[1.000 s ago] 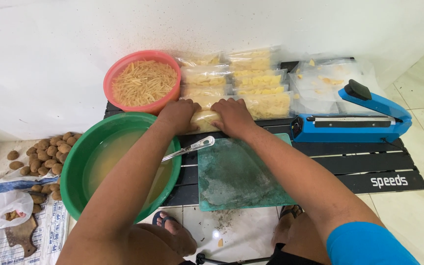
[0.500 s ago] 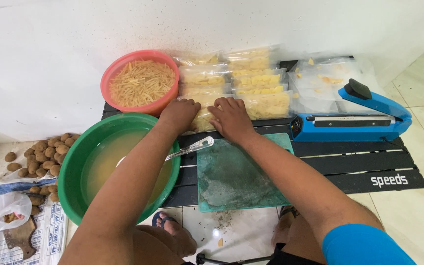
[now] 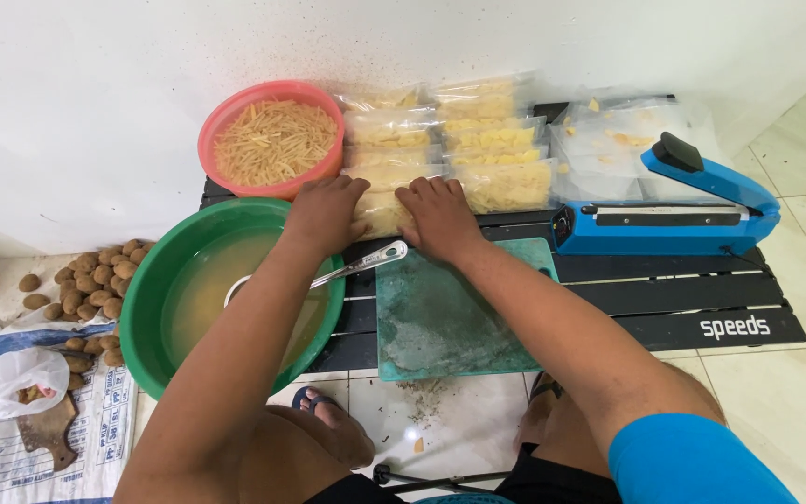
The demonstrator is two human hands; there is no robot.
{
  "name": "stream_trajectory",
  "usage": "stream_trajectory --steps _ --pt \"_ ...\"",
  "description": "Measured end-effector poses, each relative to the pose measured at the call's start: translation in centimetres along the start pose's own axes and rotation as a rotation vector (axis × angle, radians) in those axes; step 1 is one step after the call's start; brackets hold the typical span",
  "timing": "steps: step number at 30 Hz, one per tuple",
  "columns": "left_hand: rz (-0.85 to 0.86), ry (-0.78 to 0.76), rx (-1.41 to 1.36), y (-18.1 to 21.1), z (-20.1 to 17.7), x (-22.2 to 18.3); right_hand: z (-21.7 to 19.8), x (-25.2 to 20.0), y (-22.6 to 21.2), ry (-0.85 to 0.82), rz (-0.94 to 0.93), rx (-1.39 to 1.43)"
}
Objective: The person places pieces of fruit into a plastic bag, uses a heat sealer to seal the opening, and repeats this for multiple bags on a table. The person uses a small strainer to transfer some items from a bowl of liquid into a bag.
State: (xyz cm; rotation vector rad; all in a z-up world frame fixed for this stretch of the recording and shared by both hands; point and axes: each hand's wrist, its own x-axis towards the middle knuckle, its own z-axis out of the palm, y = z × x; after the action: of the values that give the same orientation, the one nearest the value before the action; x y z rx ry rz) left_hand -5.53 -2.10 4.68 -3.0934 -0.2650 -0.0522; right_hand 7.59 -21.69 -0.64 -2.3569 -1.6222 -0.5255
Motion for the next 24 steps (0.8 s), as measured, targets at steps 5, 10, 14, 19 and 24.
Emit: stream_trajectory --steps 5,10,14,19,24 --pt "-0.027 0.32 -0.182 1.3 -5.3 -6.5 -0.5 0.5 -0.2 -0.129 0.033 -0.011" --pt "0.04 0.814 -0.273 3.8 -8.6 -12.7 1.0 0.2 -0.7 -0.046 0.022 -0.091" --pt "0.06 0.92 -0.362 7.7 -7.2 -16.6 1.1 -0.6 -1.3 0.065 -0.028 -0.072" --pt "0.232 0.918 -0.489 12.9 -1.4 -18.7 0.7 -1.1 -1.8 0.027 -0.049 -0.032" --pt "0.3 0.554 -0.57 15.5 2.3 -19.0 0.2 -2.2 -1.8 0.094 0.064 0.063"
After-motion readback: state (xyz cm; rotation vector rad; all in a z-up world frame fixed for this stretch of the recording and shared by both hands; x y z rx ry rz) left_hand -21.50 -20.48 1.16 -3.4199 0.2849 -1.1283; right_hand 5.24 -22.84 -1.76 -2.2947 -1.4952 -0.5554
